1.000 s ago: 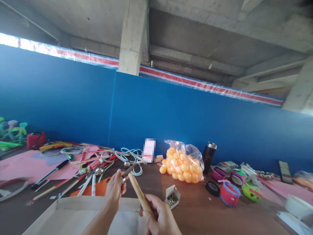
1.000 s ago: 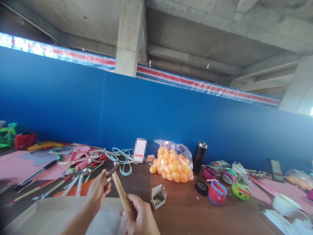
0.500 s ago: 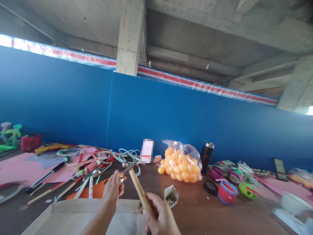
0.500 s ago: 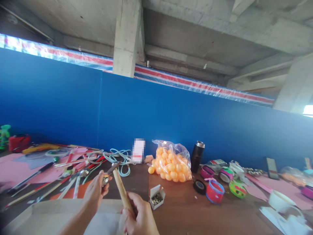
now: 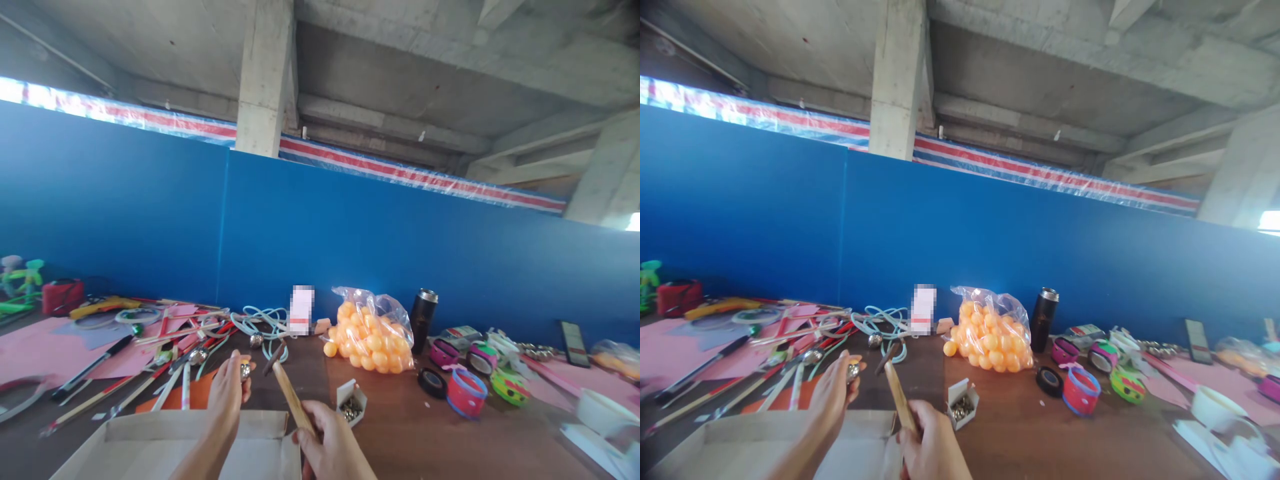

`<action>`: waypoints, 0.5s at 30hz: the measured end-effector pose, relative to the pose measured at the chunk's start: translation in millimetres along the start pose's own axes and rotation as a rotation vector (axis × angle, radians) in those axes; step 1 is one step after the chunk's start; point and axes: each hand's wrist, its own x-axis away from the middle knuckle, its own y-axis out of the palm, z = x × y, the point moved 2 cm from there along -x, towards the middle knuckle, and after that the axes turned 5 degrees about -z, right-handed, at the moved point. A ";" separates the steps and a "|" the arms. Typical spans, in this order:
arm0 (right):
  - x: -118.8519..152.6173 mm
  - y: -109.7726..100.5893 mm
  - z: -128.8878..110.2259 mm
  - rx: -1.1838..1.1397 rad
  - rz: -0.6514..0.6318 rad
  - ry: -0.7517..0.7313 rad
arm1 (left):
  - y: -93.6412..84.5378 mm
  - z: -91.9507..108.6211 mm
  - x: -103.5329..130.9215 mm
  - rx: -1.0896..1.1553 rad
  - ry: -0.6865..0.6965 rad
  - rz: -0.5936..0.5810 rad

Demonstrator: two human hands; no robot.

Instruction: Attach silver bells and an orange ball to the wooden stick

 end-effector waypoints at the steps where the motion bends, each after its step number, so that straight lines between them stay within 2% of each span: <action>1: -0.4 -0.8 -0.2 -0.014 0.005 0.022 | 0.2 0.0 0.0 0.002 -0.003 0.001; 5: -3.0 -2.8 7.2 -0.043 -0.016 0.176 | 1.1 -1.4 -1.4 0.018 -0.003 -0.019; 10: -4.8 -6.4 19.3 -0.061 -0.026 0.250 | 1.8 -1.4 -1.6 0.006 0.004 -0.012; 13: -3.5 -13.7 22.9 0.023 -0.033 0.286 | 2.4 0.0 -0.4 0.019 -0.022 -0.014; 15: -2.2 -22.3 22.3 0.156 0.022 0.273 | 2.6 0.6 0.2 0.013 -0.025 -0.023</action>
